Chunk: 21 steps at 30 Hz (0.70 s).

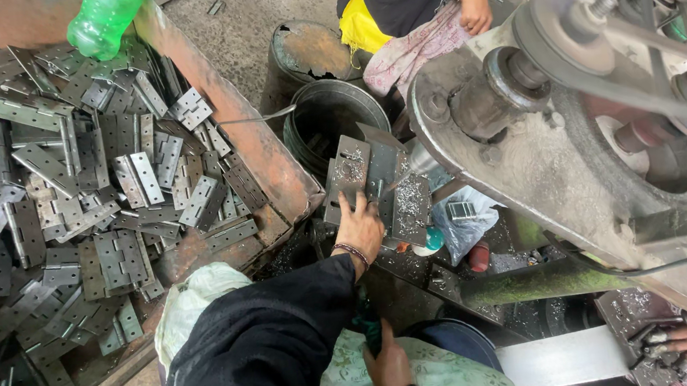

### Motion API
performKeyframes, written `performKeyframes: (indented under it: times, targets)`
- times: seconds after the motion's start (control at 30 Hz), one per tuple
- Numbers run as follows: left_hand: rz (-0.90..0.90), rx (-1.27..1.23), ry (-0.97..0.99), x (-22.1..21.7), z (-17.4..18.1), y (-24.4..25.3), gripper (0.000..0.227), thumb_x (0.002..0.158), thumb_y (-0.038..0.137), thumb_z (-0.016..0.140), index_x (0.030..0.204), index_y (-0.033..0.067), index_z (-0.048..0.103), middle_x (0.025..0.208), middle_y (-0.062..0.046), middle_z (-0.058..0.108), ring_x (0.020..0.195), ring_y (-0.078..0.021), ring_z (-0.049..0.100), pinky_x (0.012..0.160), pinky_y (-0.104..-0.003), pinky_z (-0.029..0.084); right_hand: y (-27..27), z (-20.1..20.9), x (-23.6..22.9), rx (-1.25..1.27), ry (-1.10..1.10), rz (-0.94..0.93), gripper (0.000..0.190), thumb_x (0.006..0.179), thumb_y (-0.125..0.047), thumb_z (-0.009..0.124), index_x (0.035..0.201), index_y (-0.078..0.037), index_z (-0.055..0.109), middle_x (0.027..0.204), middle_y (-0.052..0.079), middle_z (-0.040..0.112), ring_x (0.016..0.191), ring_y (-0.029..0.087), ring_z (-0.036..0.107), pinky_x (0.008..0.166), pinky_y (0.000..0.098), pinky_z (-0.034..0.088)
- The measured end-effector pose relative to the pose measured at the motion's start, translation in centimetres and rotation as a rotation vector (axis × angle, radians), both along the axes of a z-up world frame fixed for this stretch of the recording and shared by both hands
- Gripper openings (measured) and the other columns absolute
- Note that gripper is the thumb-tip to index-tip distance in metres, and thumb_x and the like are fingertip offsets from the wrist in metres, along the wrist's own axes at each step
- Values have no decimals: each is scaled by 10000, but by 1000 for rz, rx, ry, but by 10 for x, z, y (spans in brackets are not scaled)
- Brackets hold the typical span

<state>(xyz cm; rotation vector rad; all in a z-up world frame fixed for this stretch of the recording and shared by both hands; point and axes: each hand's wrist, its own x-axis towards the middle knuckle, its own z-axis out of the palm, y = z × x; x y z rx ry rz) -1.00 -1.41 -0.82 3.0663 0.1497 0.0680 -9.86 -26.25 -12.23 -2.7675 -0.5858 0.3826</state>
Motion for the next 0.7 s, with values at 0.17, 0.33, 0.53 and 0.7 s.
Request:
performKeyframes:
  times: [0.17,0.33,0.53,0.7]
  targets:
    - [-29,35,-15,-11,-8,-1,374,984,314,501,1245,152,716,1451,-98,532,1464,-435,296,1095,-790,171,-4,-20,-4,-56,103,-97,837,897,-313,717,1571,-90,274,917,277,726,781,465,708,684,550,554]
    - [2,18,-60,-6,-7,6,366,977,294,508,1243,156,719,1411,-95,569,1462,-430,300,1112,-789,164,0,35,22,-67,47,6,895,809,-314,778,1536,-78,312,948,287,729,855,449,719,742,514,575]
    - [30,-74,-11,19,-7,12,338,1042,284,485,1193,136,748,1397,-72,588,1487,-376,314,1158,-758,174,1,36,21,-49,62,-19,826,852,-342,755,1527,-116,336,1013,276,730,891,456,715,754,525,580]
    - [30,-6,-32,20,-13,11,357,1004,282,501,1245,152,728,1470,-69,544,1486,-390,306,1149,-745,184,-2,-7,3,25,91,-115,801,886,-373,711,1551,-139,332,1019,262,742,871,449,724,728,547,575]
